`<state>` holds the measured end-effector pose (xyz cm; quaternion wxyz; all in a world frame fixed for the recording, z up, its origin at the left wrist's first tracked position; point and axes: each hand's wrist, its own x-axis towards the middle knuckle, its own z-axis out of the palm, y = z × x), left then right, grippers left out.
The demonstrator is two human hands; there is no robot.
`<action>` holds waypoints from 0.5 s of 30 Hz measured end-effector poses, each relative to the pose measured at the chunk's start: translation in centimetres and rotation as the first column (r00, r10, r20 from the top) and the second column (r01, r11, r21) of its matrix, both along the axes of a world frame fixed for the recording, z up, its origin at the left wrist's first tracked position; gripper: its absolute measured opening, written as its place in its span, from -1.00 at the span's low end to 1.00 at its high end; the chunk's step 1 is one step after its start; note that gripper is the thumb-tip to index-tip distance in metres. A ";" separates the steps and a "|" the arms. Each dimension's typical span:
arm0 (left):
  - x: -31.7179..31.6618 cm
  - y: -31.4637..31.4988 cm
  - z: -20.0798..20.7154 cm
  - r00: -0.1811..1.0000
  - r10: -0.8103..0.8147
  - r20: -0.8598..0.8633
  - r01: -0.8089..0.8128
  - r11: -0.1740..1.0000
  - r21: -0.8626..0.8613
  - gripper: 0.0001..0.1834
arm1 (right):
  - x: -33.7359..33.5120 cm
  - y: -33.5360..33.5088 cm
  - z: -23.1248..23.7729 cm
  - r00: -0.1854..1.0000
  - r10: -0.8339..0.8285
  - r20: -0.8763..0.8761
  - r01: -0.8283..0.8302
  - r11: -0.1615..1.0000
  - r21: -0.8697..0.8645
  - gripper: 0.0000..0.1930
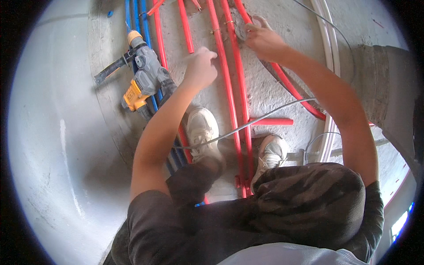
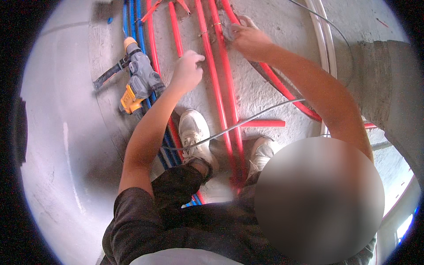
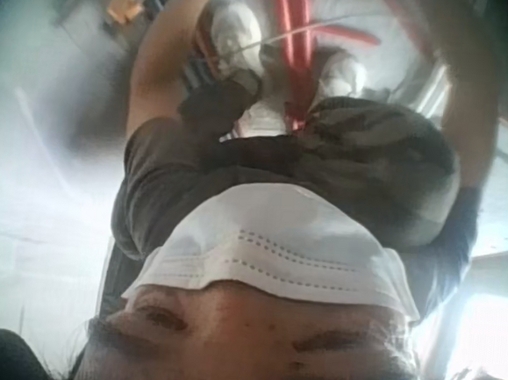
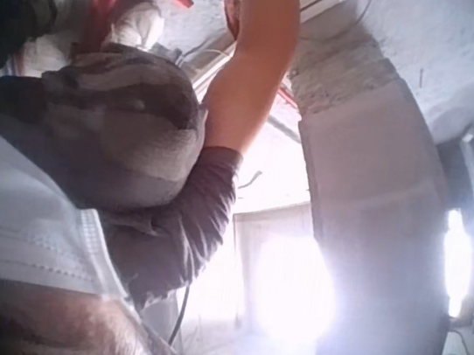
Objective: The person cuts red plastic pipes with a power saw, aligns them on the floor, and secures them with metal ties using a hammer. The person also uses a pipe cutter to trim pipe ends.
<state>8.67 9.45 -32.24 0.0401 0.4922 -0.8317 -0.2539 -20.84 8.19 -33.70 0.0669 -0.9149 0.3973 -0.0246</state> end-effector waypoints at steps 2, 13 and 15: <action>-1.0 2.7 2.0 0.999 -0.045 -0.023 0.045 0.999 0.027 -0.60 | 0.1 0.0 -0.6 0.998 0.012 -0.064 -0.014 0.999 -0.038 -0.88; 1.3 3.5 0.8 0.995 -0.092 0.030 0.090 0.995 0.049 -0.75 | -1.9 0.0 2.4 0.971 -0.224 0.079 0.232 0.964 -0.128 -0.73; 1.0 2.9 0.4 0.992 -0.124 0.026 0.124 0.992 0.005 -0.77 | -8.7 -1.2 3.7 0.861 -0.474 0.186 0.497 0.861 -0.105 -0.73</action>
